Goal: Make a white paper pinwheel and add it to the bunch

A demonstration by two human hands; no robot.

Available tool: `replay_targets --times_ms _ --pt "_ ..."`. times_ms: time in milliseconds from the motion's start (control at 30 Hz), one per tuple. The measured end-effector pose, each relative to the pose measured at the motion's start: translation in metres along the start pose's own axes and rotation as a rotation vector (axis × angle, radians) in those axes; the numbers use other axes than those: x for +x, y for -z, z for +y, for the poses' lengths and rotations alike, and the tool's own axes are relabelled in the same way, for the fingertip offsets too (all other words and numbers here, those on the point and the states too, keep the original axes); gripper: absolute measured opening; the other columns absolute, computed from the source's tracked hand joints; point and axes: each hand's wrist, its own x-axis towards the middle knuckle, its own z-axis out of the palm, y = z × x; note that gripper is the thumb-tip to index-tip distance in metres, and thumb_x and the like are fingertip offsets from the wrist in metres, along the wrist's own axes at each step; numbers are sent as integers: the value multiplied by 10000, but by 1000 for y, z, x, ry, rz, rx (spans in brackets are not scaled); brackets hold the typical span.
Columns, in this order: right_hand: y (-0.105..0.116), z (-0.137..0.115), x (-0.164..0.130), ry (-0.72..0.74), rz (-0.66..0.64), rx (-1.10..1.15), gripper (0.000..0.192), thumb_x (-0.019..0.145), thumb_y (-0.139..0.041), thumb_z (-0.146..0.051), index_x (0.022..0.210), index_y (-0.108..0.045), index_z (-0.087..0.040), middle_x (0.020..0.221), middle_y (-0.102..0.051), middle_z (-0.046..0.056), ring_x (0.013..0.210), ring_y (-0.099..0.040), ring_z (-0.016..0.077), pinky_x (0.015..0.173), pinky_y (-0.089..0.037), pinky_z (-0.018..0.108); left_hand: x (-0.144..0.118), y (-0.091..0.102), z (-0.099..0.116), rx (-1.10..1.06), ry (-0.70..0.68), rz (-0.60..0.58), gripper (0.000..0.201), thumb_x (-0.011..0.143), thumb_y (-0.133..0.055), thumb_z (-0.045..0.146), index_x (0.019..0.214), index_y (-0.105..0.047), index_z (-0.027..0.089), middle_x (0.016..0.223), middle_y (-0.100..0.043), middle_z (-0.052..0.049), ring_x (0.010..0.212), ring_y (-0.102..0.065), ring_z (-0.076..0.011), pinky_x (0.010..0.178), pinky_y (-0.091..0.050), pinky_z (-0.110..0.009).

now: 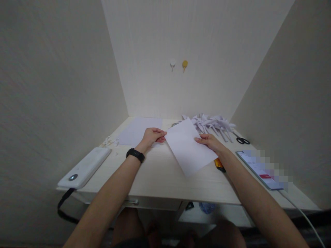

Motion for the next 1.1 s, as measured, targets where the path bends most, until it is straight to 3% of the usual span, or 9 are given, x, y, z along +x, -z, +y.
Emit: replay_targets --times_ms 300,433,567,700,800,900,967,1033,1100 --pt "1 -2 -1 -10 16 3 269 656 -805 -301 847 -725 -129 744 -746 88 564 -663 180 523 -532 278 2 1 0 -42 33 75 185 650 -848 120 727 -685 80 656 -704 -96 523 -651 -138 514 -543 -230" --pt "-3 0 -1 248 299 -186 302 718 -744 -437 833 -728 -158 765 -746 77 641 -667 229 575 -536 328 2 1 1 -56 -65 183 208 676 -846 207 713 -677 92 732 -720 -111 541 -648 -136 606 -562 -279" --pt "-28 6 -11 627 640 -758 394 907 -498 -419 1136 -711 -180 1136 -733 106 998 -674 281 887 -516 385 -17 -18 7 -102 -101 -182 426 649 -869 311 998 -722 114 1064 -723 -176 881 -711 -238 770 -572 -338" --pt "-64 16 -26 720 479 -1182 443 930 -445 -290 1333 -602 -191 1405 -572 102 1169 -617 273 1010 -456 376 -42 -50 8 -216 -138 -451 560 651 -863 329 1164 -681 199 1261 -655 -133 1131 -634 -288 822 -567 -325" --pt "-79 21 -33 795 355 -1317 456 945 -448 -328 1360 -579 -193 1465 -507 104 1126 -628 283 987 -472 406 -46 -62 4 -166 -182 -290 413 734 -794 391 1062 -712 154 1104 -723 -107 1049 -660 -271 767 -570 -284" --pt "-75 15 -33 966 337 -1262 468 926 -509 -408 1341 -588 -208 1434 -546 101 1217 -557 300 1048 -426 456 -40 -57 4 -198 -212 -129 352 800 -738 391 1047 -708 142 1039 -742 -94 981 -678 -251 794 -566 -302" --pt "-65 8 -30 1022 456 -1140 526 902 -544 -451 1363 -554 -198 1441 -534 121 1321 -461 319 1106 -353 512 -37 -48 8 -271 -159 -172 360 801 -745 359 1085 -692 145 1064 -737 -104 974 -684 -255 834 -563 -346" --pt "-53 0 -26 960 573 -964 660 872 -572 -512 1419 -475 -156 1451 -505 175 1364 -409 349 1112 -325 548 -35 -40 11 -322 -63 -278 402 773 -776 323 1117 -679 140 1084 -730 -126 972 -688 -267 844 -562 -380" --pt "-43 -5 -21 769 508 -708 779 831 -613 -562 1453 -413 -136 1342 -592 206 1246 -537 355 1028 -425 522 -35 -34 12 -331 5 -378 436 744 -804 308 1121 -679 127 1083 -727 -145 965 -690 -271 840 -561 -384"
